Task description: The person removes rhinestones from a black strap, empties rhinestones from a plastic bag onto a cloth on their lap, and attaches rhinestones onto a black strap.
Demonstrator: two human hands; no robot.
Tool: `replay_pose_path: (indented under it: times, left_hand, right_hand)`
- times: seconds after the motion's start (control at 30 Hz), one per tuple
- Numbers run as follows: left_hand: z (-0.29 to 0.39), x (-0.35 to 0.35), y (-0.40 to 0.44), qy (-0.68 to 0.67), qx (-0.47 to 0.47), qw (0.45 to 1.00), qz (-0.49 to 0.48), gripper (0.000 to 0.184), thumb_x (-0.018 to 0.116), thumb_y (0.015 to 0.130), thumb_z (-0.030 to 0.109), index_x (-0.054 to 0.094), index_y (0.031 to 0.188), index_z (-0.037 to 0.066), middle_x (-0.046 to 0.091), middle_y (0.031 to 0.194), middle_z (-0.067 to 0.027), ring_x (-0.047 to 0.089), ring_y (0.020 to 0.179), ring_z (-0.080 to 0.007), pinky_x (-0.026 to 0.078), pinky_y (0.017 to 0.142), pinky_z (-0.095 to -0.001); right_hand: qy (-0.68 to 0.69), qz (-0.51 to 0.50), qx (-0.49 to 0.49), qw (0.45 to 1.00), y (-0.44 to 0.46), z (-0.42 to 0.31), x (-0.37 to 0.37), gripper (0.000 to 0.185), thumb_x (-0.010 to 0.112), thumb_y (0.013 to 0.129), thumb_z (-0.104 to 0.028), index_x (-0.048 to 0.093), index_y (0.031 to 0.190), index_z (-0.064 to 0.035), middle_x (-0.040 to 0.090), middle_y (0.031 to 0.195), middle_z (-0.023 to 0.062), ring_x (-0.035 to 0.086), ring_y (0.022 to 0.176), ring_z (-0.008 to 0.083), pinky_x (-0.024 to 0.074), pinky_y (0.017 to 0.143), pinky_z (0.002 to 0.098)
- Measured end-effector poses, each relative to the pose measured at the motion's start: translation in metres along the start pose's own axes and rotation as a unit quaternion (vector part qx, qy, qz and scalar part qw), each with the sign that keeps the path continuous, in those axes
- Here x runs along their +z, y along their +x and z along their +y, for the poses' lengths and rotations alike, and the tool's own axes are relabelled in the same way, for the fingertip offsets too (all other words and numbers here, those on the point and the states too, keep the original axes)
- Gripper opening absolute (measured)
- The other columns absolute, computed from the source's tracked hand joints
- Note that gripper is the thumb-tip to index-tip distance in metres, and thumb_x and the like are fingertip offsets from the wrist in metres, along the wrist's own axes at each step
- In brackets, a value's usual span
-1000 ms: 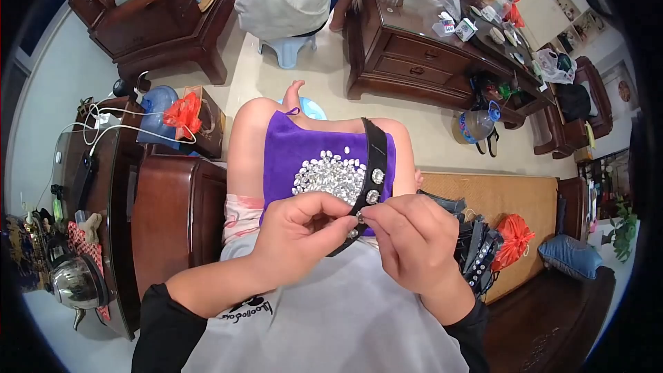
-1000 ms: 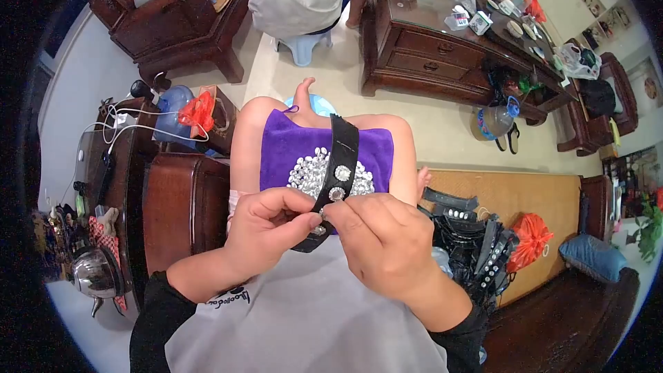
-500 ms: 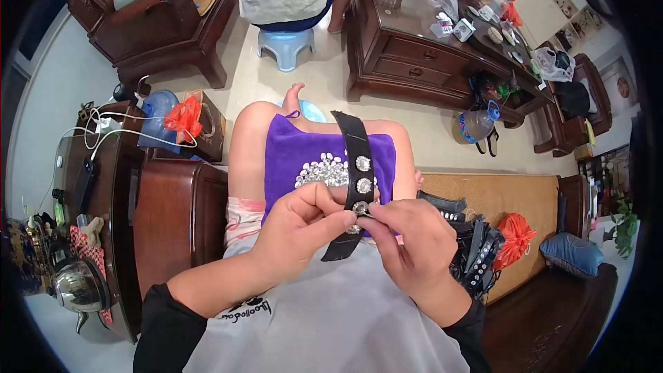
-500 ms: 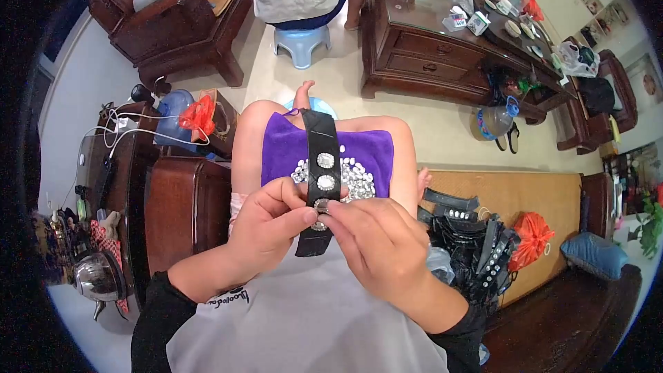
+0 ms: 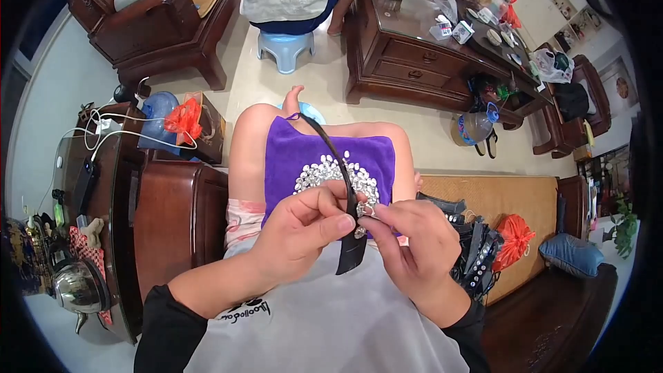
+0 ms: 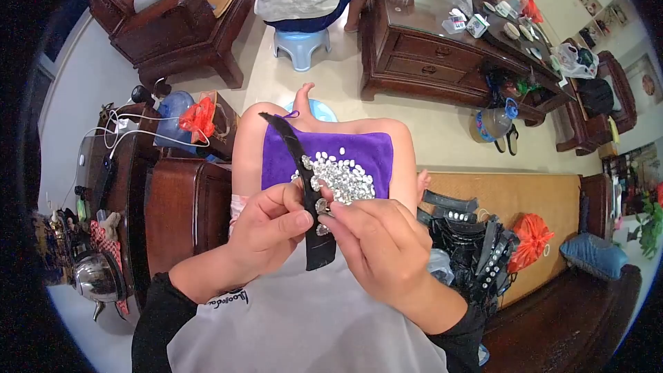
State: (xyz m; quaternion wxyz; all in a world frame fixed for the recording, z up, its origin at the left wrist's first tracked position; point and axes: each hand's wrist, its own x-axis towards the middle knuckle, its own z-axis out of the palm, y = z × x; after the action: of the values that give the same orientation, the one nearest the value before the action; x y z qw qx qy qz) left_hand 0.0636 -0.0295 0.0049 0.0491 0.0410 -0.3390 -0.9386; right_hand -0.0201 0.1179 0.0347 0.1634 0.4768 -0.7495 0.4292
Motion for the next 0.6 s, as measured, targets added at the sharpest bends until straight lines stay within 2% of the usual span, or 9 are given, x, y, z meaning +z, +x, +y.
replay_pose_path:
  times: [0.1, 0.47, 0.6]
  left_hand:
    - [-0.0014, -0.0033, -0.0016, -0.002, -0.008, 1.0, -0.001, 0.013, 0.06, 0.087, -0.002, 0.053, 0.079, 0.005, 0.049, 0.118, -0.0101, 0.05, 0.109, -0.0203, 0.038, 0.096, -0.0326]
    - [-0.0072, -0.0092, -0.0005, 0.078, 0.041, 0.996, -0.022, 0.013, 0.061, 0.087, -0.002, 0.053, 0.079, 0.005, 0.049, 0.116, -0.0093, 0.049, 0.109, -0.02, 0.039, 0.095, -0.0325]
    - [-0.007, -0.0105, -0.0001, 0.109, 0.048, 0.992, -0.045, 0.014, 0.061, 0.085, 0.0, 0.052, 0.08, 0.009, 0.047, 0.12, -0.0135, 0.047, 0.11, -0.024, 0.035, 0.098, -0.0373]
  right_hand:
    - [-0.003, 0.008, 0.008, 1.0, -0.0004, -0.0006, -0.0002, 0.024, 0.074, 0.067, 0.002, 0.067, 0.09, -0.0007, 0.063, 0.08, 0.0077, 0.056, 0.061, 0.0173, 0.0459, 0.054, 0.0256]
    - [0.008, -0.005, 0.003, 1.0, -0.0018, 0.0008, -0.0025, 0.023, 0.075, 0.067, 0.002, 0.067, 0.088, -0.0013, 0.064, 0.08, 0.008, 0.056, 0.062, 0.0175, 0.0468, 0.055, 0.0256]
    - [0.016, -0.01, 0.007, 1.0, 0.0005, 0.0023, -0.0051, 0.022, 0.075, 0.067, 0.002, 0.067, 0.087, -0.0013, 0.064, 0.08, 0.0081, 0.057, 0.062, 0.0178, 0.0474, 0.055, 0.0257]
